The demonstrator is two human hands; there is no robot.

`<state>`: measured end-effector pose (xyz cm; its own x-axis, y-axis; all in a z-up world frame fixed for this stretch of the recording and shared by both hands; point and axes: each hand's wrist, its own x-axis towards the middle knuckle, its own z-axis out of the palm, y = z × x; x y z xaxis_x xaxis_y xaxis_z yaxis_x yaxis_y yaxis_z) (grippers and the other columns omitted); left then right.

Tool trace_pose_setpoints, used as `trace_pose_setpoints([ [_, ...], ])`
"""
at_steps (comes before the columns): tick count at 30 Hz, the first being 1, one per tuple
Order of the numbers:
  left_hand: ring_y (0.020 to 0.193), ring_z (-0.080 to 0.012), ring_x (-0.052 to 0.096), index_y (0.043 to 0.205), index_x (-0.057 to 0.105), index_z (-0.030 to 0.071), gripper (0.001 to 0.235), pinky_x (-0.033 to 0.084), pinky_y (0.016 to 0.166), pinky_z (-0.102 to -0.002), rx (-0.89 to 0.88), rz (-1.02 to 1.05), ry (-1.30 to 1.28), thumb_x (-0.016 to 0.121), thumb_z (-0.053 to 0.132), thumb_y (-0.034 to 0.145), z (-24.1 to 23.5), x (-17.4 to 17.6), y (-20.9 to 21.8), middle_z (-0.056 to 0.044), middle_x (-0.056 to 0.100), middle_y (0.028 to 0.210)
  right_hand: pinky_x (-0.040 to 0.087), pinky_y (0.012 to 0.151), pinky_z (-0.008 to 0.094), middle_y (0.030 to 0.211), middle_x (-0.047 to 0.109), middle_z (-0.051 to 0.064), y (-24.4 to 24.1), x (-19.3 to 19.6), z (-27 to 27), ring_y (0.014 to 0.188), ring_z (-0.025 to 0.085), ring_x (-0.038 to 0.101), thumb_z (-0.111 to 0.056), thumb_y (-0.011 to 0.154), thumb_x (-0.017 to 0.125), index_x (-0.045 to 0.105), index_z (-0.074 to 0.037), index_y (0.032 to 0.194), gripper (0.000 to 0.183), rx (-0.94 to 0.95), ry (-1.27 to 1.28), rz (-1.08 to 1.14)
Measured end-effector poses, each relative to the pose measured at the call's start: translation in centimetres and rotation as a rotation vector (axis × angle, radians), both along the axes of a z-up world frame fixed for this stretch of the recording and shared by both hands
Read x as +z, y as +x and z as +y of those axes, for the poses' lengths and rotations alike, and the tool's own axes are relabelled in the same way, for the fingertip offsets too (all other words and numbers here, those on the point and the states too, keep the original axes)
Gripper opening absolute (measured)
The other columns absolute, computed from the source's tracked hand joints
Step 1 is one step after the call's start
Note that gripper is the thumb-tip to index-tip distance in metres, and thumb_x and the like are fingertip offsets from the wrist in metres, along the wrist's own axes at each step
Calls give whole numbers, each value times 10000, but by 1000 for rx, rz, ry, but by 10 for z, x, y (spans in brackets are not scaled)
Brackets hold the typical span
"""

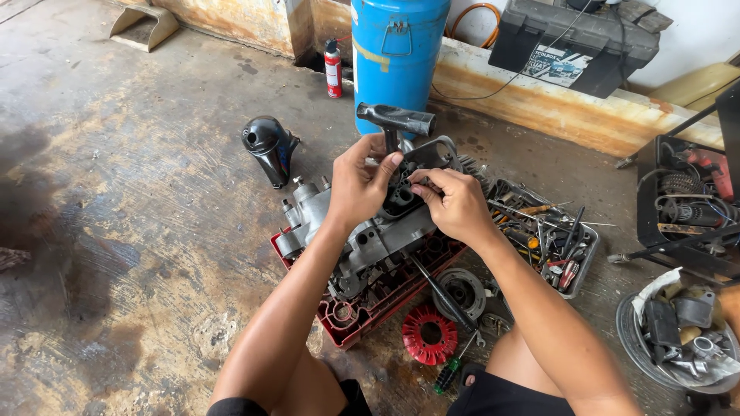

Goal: The person sits on the floor and works on a disassembled engine. They use a hammer to tap a metal component, then pick up a cylinder head and use a screwdriver to adjust or remove parts within it.

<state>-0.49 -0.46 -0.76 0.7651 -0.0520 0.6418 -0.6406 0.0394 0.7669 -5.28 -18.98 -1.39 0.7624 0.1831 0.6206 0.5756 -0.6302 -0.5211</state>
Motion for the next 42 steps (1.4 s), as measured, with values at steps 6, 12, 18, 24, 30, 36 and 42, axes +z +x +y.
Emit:
trace_pose_setpoints([
  [6, 756, -268, 753, 1074, 684, 27, 135, 616, 527, -346, -5, 29, 13, 693, 124, 980, 2, -4, 2, -128, 698, 835, 605, 659, 338, 957, 782, 99, -3, -1, 2, 831, 306, 736, -89, 961, 744, 762, -76, 995, 40, 1, 20, -105],
  [12, 782, -241, 746, 1110, 652, 16, 154, 622, 553, -317, -25, 37, -52, 658, 127, 1004, 2, 2, 3, -118, 685, 858, 607, 642, 320, 901, 764, 115, -1, 4, 4, 783, 308, 737, -79, 969, 746, 770, -52, 1001, 49, -4, 75, -123],
  [18, 783, -231, 737, 1137, 651, 20, 186, 623, 566, -316, -33, 34, -77, 668, 149, 1005, 0, -5, 8, -114, 685, 868, 609, 656, 331, 930, 749, 120, 2, 2, 3, 827, 327, 728, -60, 999, 695, 748, -34, 996, 59, 14, 87, -179],
  [24, 773, -214, 723, 1109, 643, 5, 159, 623, 572, -318, -9, -3, -99, 653, 132, 1014, 1, 3, 4, -109, 678, 843, 605, 649, 325, 934, 754, 108, 3, 8, 1, 831, 315, 723, -41, 997, 700, 739, -37, 977, 44, 6, 86, -186],
  [30, 798, -198, 726, 1155, 655, 13, 200, 623, 621, -317, 12, -24, -118, 670, 149, 1010, 1, -3, 8, -104, 702, 856, 598, 636, 348, 952, 748, 134, 4, 13, 4, 834, 329, 709, -44, 1018, 678, 706, -19, 972, 59, 4, 109, -189],
  [36, 850, -192, 735, 1171, 649, 21, 193, 629, 675, -316, 6, -34, -178, 647, 147, 1025, -1, 1, 3, -100, 713, 889, 598, 636, 355, 955, 745, 149, 7, 26, 0, 857, 347, 714, -36, 1022, 680, 697, -6, 978, 56, 22, 111, -227],
  [42, 862, -178, 730, 1199, 646, 26, 202, 623, 698, -311, -58, -90, -140, 644, 128, 1025, -2, 42, -25, -95, 718, 912, 594, 685, 358, 977, 730, 170, 2, 49, -14, 876, 342, 710, -19, 1051, 667, 698, 20, 967, 97, 53, 129, -270],
])
